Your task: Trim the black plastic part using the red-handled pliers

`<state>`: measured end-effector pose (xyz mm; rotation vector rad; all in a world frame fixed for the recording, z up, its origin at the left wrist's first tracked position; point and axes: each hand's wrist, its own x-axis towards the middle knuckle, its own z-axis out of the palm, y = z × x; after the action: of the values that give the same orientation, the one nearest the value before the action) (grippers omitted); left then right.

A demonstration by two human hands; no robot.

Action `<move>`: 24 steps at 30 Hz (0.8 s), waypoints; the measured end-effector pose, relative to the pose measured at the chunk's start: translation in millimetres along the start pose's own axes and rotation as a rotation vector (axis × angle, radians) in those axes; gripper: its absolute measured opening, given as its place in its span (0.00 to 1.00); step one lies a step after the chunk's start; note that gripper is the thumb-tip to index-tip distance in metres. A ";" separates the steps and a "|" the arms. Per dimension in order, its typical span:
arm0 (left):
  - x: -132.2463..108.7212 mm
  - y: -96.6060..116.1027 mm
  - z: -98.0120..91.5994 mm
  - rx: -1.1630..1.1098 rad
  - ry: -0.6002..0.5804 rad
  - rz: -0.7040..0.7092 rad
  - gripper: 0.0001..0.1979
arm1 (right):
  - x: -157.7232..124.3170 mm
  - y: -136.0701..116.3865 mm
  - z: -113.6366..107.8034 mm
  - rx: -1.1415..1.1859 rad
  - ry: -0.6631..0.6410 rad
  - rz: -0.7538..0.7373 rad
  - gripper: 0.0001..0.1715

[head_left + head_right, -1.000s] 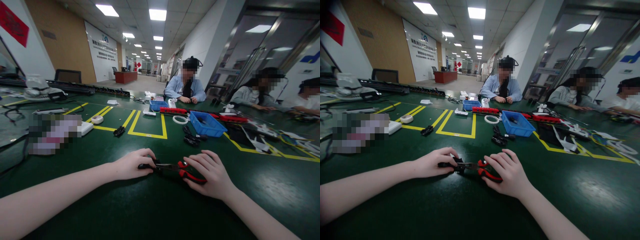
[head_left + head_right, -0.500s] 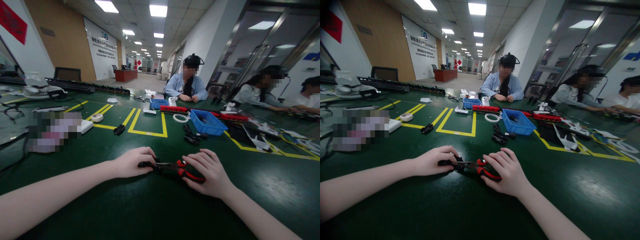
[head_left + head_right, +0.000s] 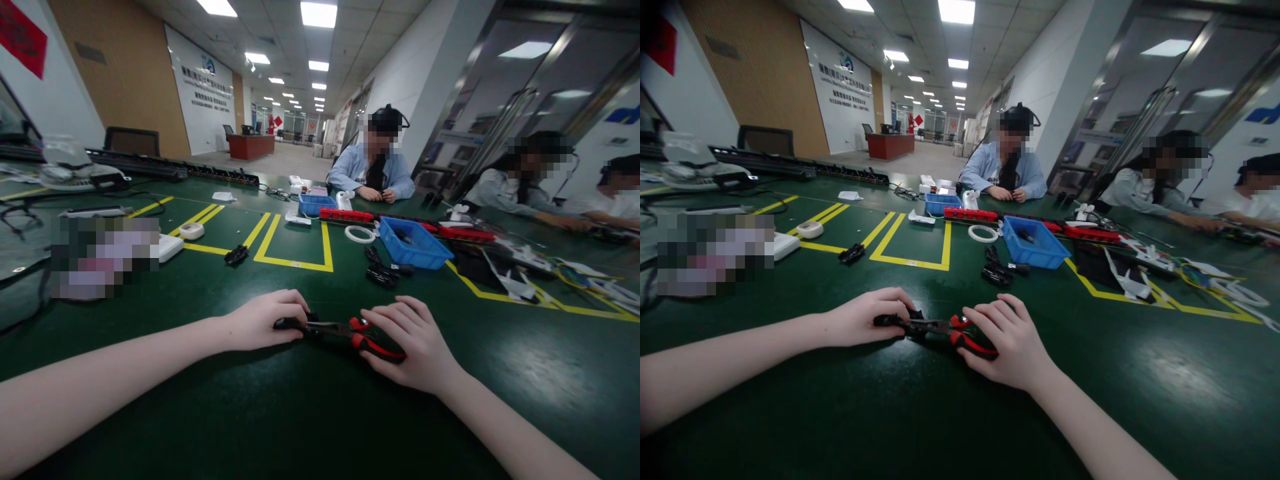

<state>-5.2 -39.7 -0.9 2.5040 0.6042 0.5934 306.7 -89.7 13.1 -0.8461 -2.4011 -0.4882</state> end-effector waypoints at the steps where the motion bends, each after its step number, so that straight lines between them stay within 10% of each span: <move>1: -0.1 -0.2 -0.2 -0.008 -0.003 -0.005 0.06 | -0.2 0.1 0.1 -0.001 -0.001 0.001 0.25; 24: 0.8 0.7 -1.6 -0.117 -0.007 -0.037 0.05 | -1.9 -0.7 0.8 0.021 -0.016 -0.003 0.26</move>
<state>-5.1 -39.2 1.0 2.3798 0.5948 0.5880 307.2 -90.7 11.2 -0.8397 -2.4183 -0.4583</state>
